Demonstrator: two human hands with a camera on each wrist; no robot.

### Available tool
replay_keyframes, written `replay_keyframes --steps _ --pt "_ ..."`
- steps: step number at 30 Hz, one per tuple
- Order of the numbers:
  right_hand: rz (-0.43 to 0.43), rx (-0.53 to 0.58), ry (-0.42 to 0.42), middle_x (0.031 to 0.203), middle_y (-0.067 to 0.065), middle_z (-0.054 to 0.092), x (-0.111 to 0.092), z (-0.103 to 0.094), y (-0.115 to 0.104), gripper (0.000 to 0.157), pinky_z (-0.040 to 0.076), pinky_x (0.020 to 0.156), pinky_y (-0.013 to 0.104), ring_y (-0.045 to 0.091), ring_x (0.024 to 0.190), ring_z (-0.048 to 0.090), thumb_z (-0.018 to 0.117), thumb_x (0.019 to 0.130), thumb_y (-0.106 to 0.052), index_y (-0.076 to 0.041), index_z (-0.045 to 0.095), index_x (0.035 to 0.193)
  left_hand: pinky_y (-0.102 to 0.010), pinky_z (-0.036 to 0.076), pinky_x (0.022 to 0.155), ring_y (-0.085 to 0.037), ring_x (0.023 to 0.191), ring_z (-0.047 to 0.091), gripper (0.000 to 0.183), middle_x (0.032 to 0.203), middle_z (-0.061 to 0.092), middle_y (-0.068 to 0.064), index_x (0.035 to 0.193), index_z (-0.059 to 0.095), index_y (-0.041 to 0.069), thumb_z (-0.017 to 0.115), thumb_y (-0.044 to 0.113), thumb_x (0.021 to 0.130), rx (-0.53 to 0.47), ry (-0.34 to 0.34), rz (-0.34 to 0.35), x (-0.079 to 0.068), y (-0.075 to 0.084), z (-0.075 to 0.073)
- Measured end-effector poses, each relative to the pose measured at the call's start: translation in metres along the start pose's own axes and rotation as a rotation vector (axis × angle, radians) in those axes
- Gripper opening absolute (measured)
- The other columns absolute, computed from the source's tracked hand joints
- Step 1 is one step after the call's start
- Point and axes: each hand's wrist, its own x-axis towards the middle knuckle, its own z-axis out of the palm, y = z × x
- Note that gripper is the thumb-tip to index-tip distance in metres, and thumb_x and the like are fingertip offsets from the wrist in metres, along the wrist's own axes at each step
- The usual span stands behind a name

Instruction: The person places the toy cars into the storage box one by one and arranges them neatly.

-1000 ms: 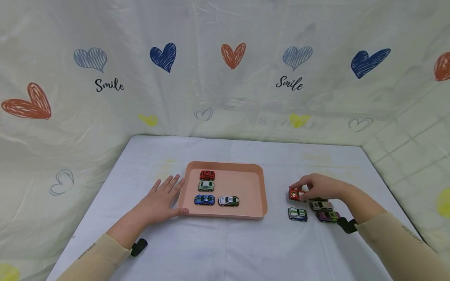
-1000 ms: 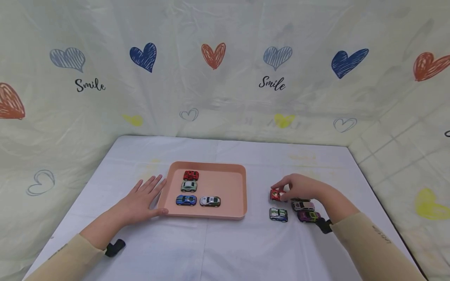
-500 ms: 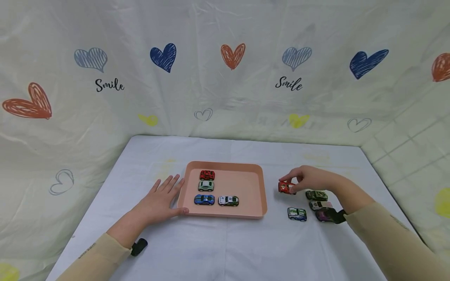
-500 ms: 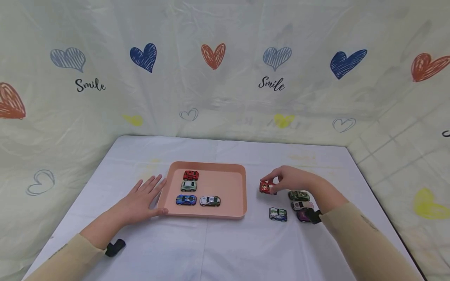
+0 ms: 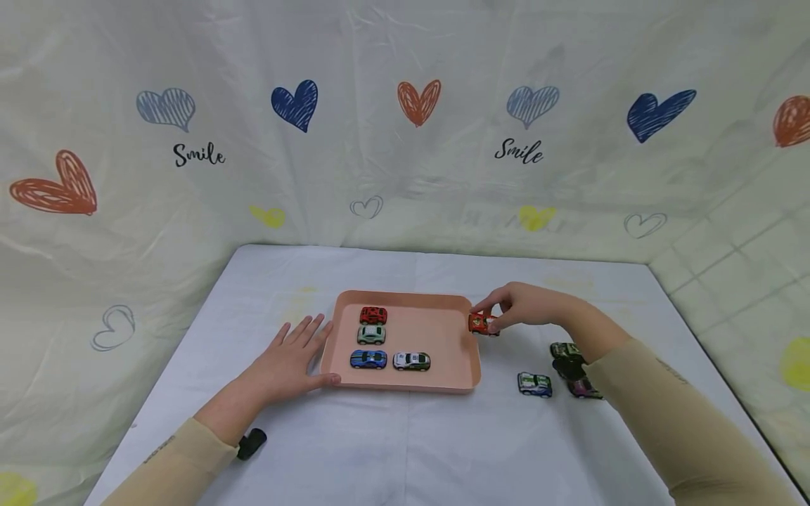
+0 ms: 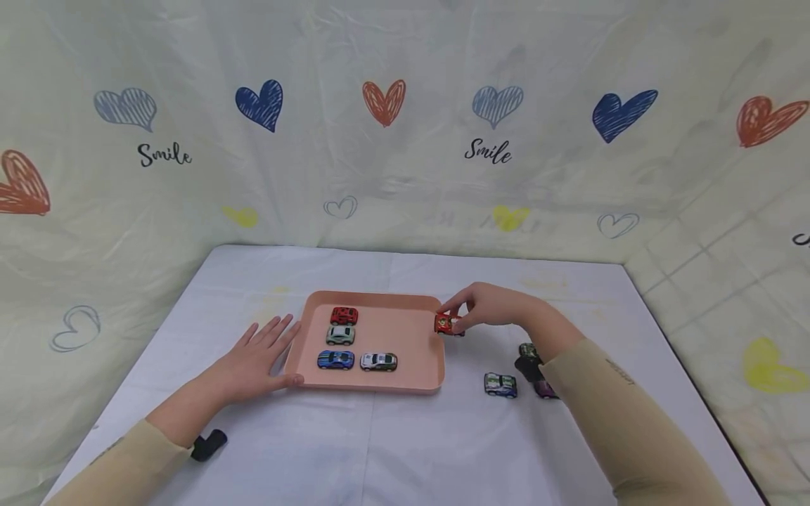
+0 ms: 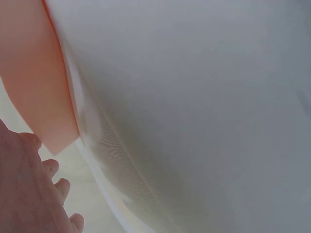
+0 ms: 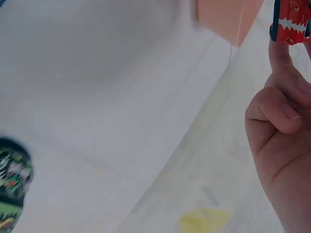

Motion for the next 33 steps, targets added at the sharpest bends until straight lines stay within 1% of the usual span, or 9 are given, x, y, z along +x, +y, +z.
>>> replay_keyframes --steps 5,8,13,17,21,25,27,30,33 --pt "-0.023 -0.007 -0.014 0.086 0.006 0.065 0.019 0.004 -0.021 0.04 0.042 0.061 0.03 0.018 0.069 0.047 0.077 0.086 -0.025 -0.022 0.07 0.125 -0.058 0.006 0.12 -0.035 0.151 0.013 0.108 0.165 0.016 -0.011 0.16 0.019 0.013 0.053 0.079 0.081 0.0 0.003 0.007 0.001 -0.001 0.001" --pt "-0.036 -0.003 -0.029 0.083 0.006 0.063 0.031 0.008 -0.034 0.04 0.041 0.06 0.03 0.019 0.069 0.046 0.078 0.086 -0.025 -0.022 0.071 0.125 -0.057 0.005 0.12 -0.033 0.151 0.011 0.108 0.166 0.014 -0.009 0.16 0.017 0.015 0.052 0.081 0.081 0.011 0.001 0.0 0.002 -0.002 0.003" --pt "-0.032 -0.022 -0.05 0.087 0.006 0.064 0.052 0.015 -0.054 0.04 0.04 0.061 0.03 0.019 0.074 0.048 0.079 0.084 -0.025 -0.026 0.071 0.123 -0.056 0.004 0.121 -0.031 0.152 0.01 0.109 0.166 0.012 -0.008 0.16 0.015 0.016 0.051 0.082 0.081 0.014 0.004 -0.011 0.002 -0.003 0.006" --pt "-0.028 -0.038 -0.073 0.095 0.002 0.068 0.066 0.021 -0.065 0.039 0.041 0.064 0.031 0.02 0.082 0.051 0.078 0.085 -0.025 -0.029 0.071 0.123 -0.056 0.003 0.121 -0.031 0.152 0.01 0.109 0.166 0.012 -0.007 0.161 0.015 0.017 0.049 0.083 0.081 0.016 0.003 -0.009 0.002 -0.004 0.007" --pt "-0.046 -0.053 -0.1 0.102 -0.003 0.066 0.077 0.028 -0.071 0.038 0.044 0.068 0.03 0.02 0.089 0.053 0.077 0.087 -0.024 -0.028 0.071 0.124 -0.056 0.003 0.121 -0.032 0.152 0.009 0.11 0.166 0.012 -0.008 0.161 0.015 0.017 0.05 0.083 0.08 0.015 -0.002 -0.007 0.002 -0.004 0.006" --pt "-0.085 -0.071 -0.135 0.102 -0.002 0.065 0.086 0.036 -0.073 0.038 0.047 0.068 0.029 0.019 0.086 0.057 0.075 0.088 -0.019 -0.022 0.07 0.126 -0.056 0.002 0.121 -0.031 0.152 0.009 0.109 0.166 0.012 -0.008 0.161 0.015 0.016 0.05 0.082 0.081 0.012 -0.001 -0.014 0.002 -0.004 0.006" --pt "-0.088 -0.082 -0.143 0.102 -0.002 0.064 0.091 0.041 -0.072 0.038 0.049 0.069 0.029 0.018 0.084 0.06 0.074 0.088 -0.016 -0.02 0.07 0.126 -0.056 0.002 0.121 -0.031 0.152 0.009 0.109 0.166 0.012 -0.008 0.16 0.015 0.016 0.051 0.082 0.081 0.01 -0.003 -0.016 0.002 -0.004 0.006" --pt "-0.056 -0.098 -0.14 0.102 -0.001 0.064 0.096 0.048 -0.071 0.036 0.051 0.074 0.03 0.017 0.086 0.062 0.074 0.089 -0.014 -0.021 0.07 0.124 -0.056 0.002 0.121 -0.032 0.152 0.009 0.11 0.166 0.012 -0.008 0.161 0.015 0.016 0.05 0.083 0.08 0.004 -0.008 -0.012 0.001 -0.004 0.005" --pt "-0.007 -0.114 -0.135 0.104 -0.001 0.062 0.099 0.054 -0.071 0.034 0.052 0.079 0.03 0.017 0.093 0.059 0.074 0.089 -0.015 -0.023 0.07 0.122 -0.056 0.003 0.121 -0.032 0.152 0.009 0.111 0.166 0.013 -0.008 0.161 0.015 0.017 0.049 0.084 0.08 0.009 -0.004 -0.01 0.001 -0.003 0.004"
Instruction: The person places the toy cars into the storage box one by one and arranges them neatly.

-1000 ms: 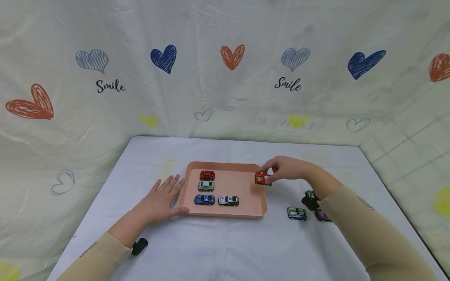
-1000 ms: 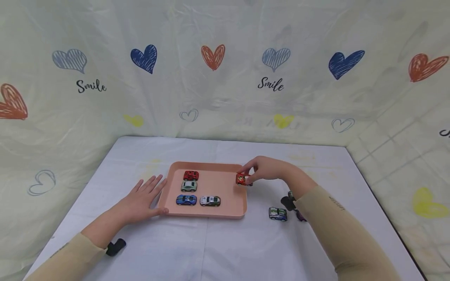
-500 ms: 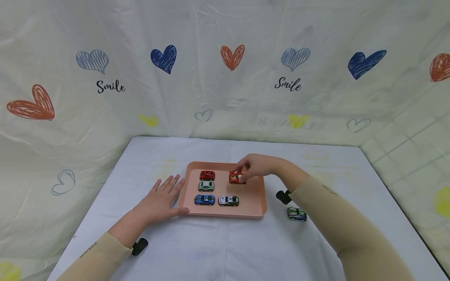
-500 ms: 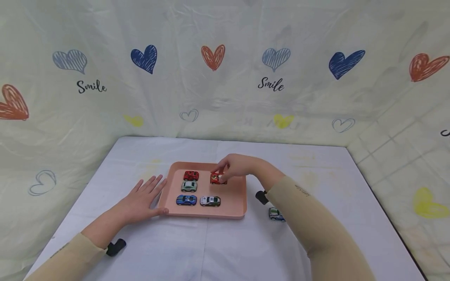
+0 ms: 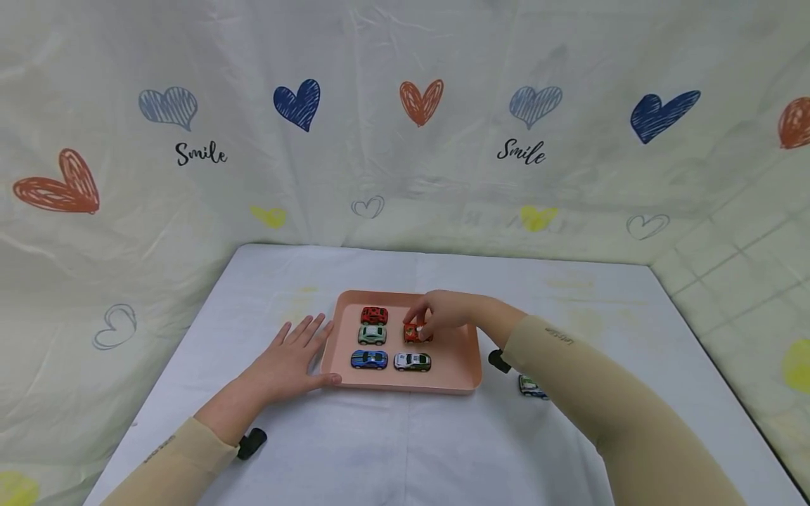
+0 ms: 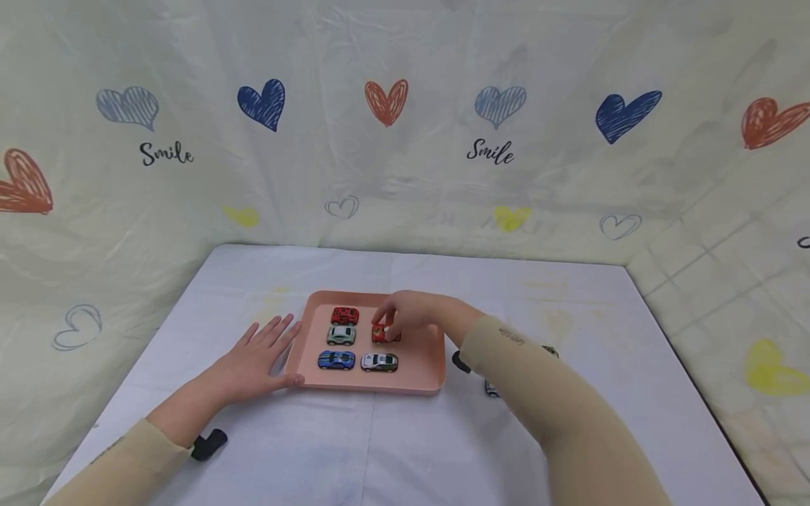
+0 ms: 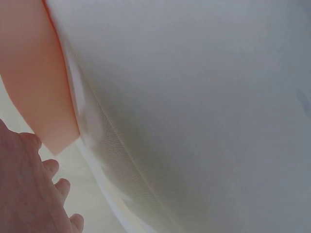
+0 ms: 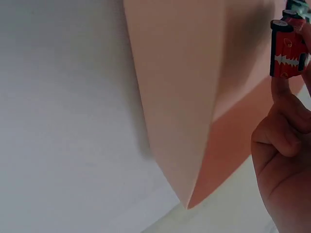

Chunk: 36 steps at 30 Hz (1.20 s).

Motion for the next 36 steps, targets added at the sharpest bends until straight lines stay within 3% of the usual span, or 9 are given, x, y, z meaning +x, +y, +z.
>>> replay_keyframes --steps 10,18,28,36 --pt "0.054 -0.076 0.025 0.106 -0.002 0.063 0.005 0.01 -0.004 0.032 0.053 0.085 0.032 0.015 0.095 0.058 0.074 0.09 -0.019 -0.023 0.07 0.122 -0.057 0.005 0.121 -0.031 0.152 0.009 0.11 0.166 0.012 -0.007 0.161 0.015 0.017 0.047 0.084 0.08 0.004 0.011 0.001 0.001 -0.001 0.001" --pt "0.035 -0.127 0.054 0.106 -0.004 0.065 0.005 0.011 -0.008 0.033 0.052 0.088 0.033 0.014 0.096 0.057 0.074 0.091 -0.021 -0.022 0.07 0.123 -0.058 0.003 0.12 -0.032 0.152 0.009 0.11 0.166 0.012 -0.008 0.16 0.015 0.016 0.049 0.083 0.08 -0.002 0.015 0.003 0.001 -0.001 0.002" --pt "0.026 -0.11 0.064 0.102 -0.006 0.064 0.006 0.014 -0.007 0.034 0.052 0.084 0.03 0.013 0.093 0.058 0.075 0.09 -0.023 -0.023 0.07 0.124 -0.058 0.005 0.12 -0.033 0.151 0.01 0.109 0.166 0.014 -0.009 0.16 0.017 0.015 0.052 0.081 0.081 0.002 0.011 0.001 0.0 0.001 0.0" --pt "0.041 -0.07 0.097 0.11 -0.005 0.063 0.006 0.012 -0.006 0.036 0.05 0.092 0.037 0.015 0.101 0.056 0.076 0.089 -0.025 -0.028 0.07 0.124 -0.057 0.003 0.12 -0.032 0.152 0.01 0.109 0.166 0.013 -0.008 0.16 0.016 0.017 0.051 0.082 0.08 -0.013 0.022 0.008 0.0 -0.002 0.003"
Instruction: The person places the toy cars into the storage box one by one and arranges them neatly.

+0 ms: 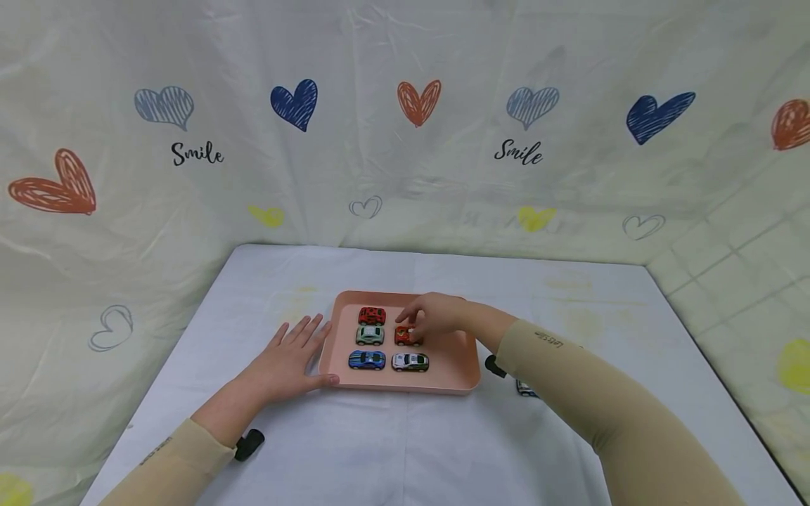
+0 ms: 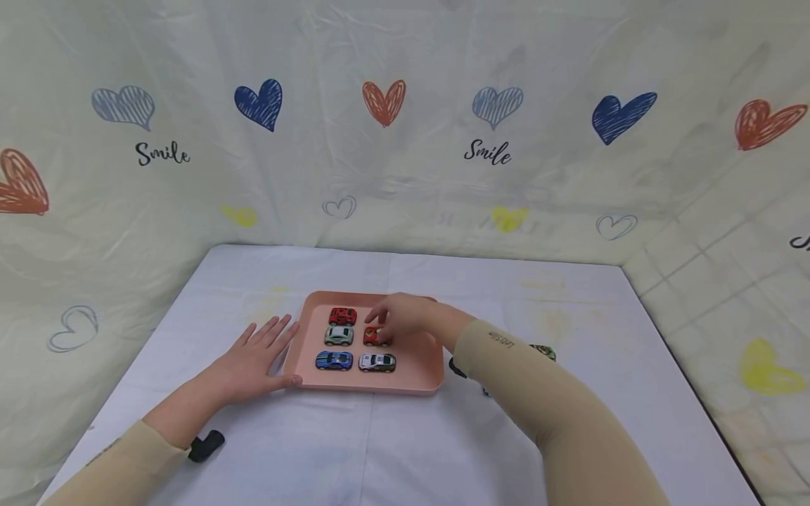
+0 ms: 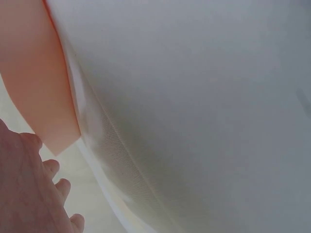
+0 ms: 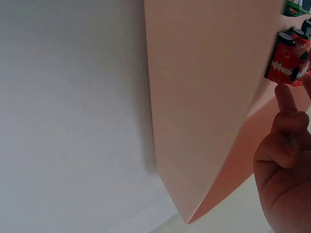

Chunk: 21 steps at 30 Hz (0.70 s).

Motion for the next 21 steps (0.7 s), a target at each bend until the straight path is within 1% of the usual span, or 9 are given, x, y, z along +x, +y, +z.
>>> replay_keyframes --steps 5,10,15,17,21 --pt "-0.01 0.008 0.018 0.111 -0.005 0.063 -0.003 -0.003 0.001 0.036 0.049 0.095 0.038 0.017 0.105 0.055 0.076 0.089 -0.026 -0.027 0.07 0.125 -0.058 0.004 0.12 -0.033 0.151 0.01 0.108 0.166 0.013 -0.008 0.16 0.017 0.016 0.051 0.081 0.081 0.004 0.003 0.005 0.0 0.001 -0.001" --pt "-0.045 -0.013 0.035 0.11 -0.006 0.064 -0.008 -0.007 0.001 0.037 0.049 0.094 0.035 0.016 0.107 0.054 0.075 0.09 -0.029 -0.026 0.069 0.126 -0.058 0.005 0.12 -0.033 0.151 0.011 0.109 0.166 0.014 -0.009 0.16 0.017 0.016 0.052 0.081 0.08 0.007 0.0 -0.005 0.0 0.002 -0.001" --pt "-0.061 0.017 0.051 0.111 -0.004 0.065 -0.016 -0.012 0.001 0.039 0.049 0.091 0.037 0.021 0.11 0.054 0.074 0.091 -0.03 -0.023 0.068 0.129 -0.058 0.005 0.12 -0.033 0.151 0.011 0.109 0.166 0.014 -0.009 0.16 0.018 0.016 0.054 0.08 0.08 0.003 -0.003 -0.013 -0.001 0.003 -0.003" --pt "-0.07 0.031 0.059 0.111 -0.003 0.065 -0.02 -0.013 0.002 0.04 0.049 0.088 0.037 0.022 0.108 0.054 0.074 0.091 -0.029 -0.022 0.068 0.129 -0.057 0.005 0.12 -0.033 0.152 0.01 0.108 0.166 0.014 -0.009 0.16 0.017 0.016 0.054 0.079 0.081 0.001 -0.008 -0.015 -0.002 0.004 -0.004" --pt "-0.085 0.044 0.083 0.108 -0.004 0.065 -0.028 -0.015 0.006 0.039 0.05 0.08 0.034 0.02 0.099 0.055 0.075 0.09 -0.028 -0.021 0.069 0.128 -0.059 0.005 0.12 -0.035 0.151 0.012 0.108 0.165 0.015 -0.011 0.16 0.018 0.014 0.055 0.079 0.081 -0.006 -0.013 -0.008 -0.002 0.006 -0.008"
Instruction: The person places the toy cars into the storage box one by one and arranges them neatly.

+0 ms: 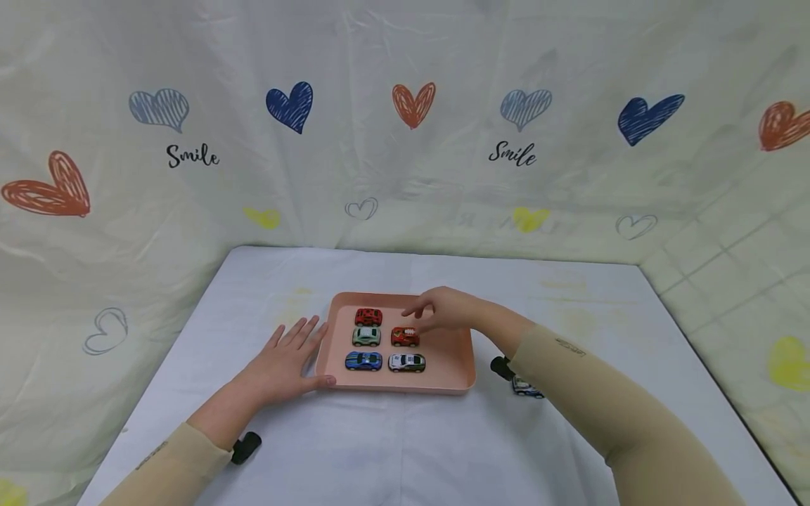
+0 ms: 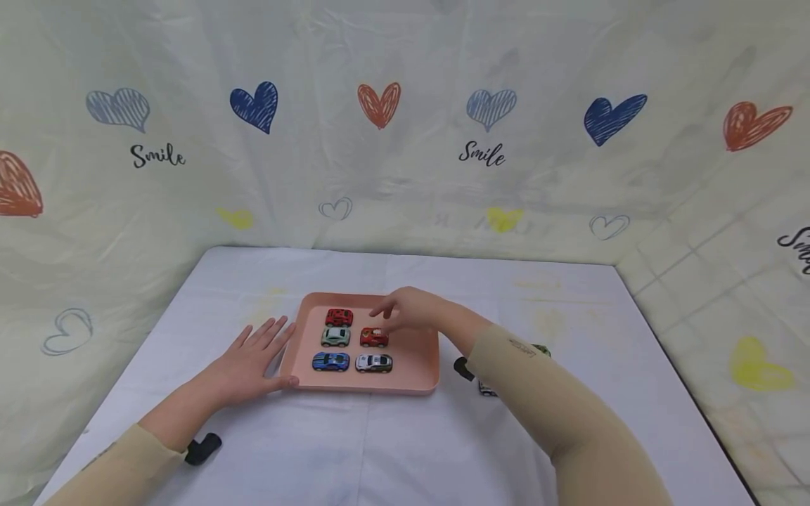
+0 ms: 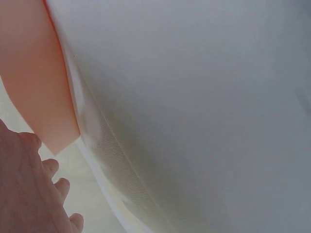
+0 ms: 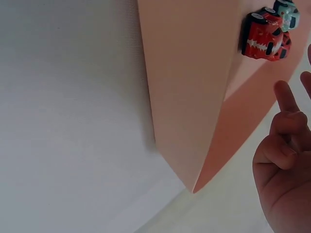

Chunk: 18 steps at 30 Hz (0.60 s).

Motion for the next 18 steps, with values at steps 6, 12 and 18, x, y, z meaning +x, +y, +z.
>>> replay_keyframes --steps 6,12,18 --pt "-0.022 0.002 0.058 0.11 0.001 0.067 -0.017 -0.004 0.007 0.038 0.05 0.075 0.033 0.018 0.09 0.055 0.076 0.089 -0.031 -0.019 0.071 0.125 -0.059 0.006 0.12 -0.035 0.151 0.012 0.108 0.165 0.016 -0.012 0.16 0.019 0.014 0.054 0.079 0.081 0.002 -0.009 -0.001 -0.002 0.002 -0.003" --pt "-0.008 0.03 0.1 0.114 0.004 0.066 -0.041 -0.009 0.015 0.037 0.05 0.068 0.034 0.02 0.082 0.053 0.075 0.09 -0.031 -0.02 0.071 0.125 -0.059 0.005 0.12 -0.035 0.151 0.012 0.108 0.165 0.016 -0.012 0.16 0.019 0.014 0.053 0.08 0.081 -0.001 -0.009 -0.002 -0.002 0.002 -0.002" --pt "0.02 0.031 0.128 0.108 0.001 0.065 -0.068 -0.01 0.031 0.035 0.049 0.064 0.032 0.019 0.078 0.051 0.075 0.09 -0.03 -0.023 0.071 0.124 -0.059 0.006 0.12 -0.035 0.151 0.013 0.108 0.165 0.017 -0.012 0.16 0.02 0.013 0.053 0.08 0.081 0.001 -0.003 0.005 -0.003 0.003 -0.003"
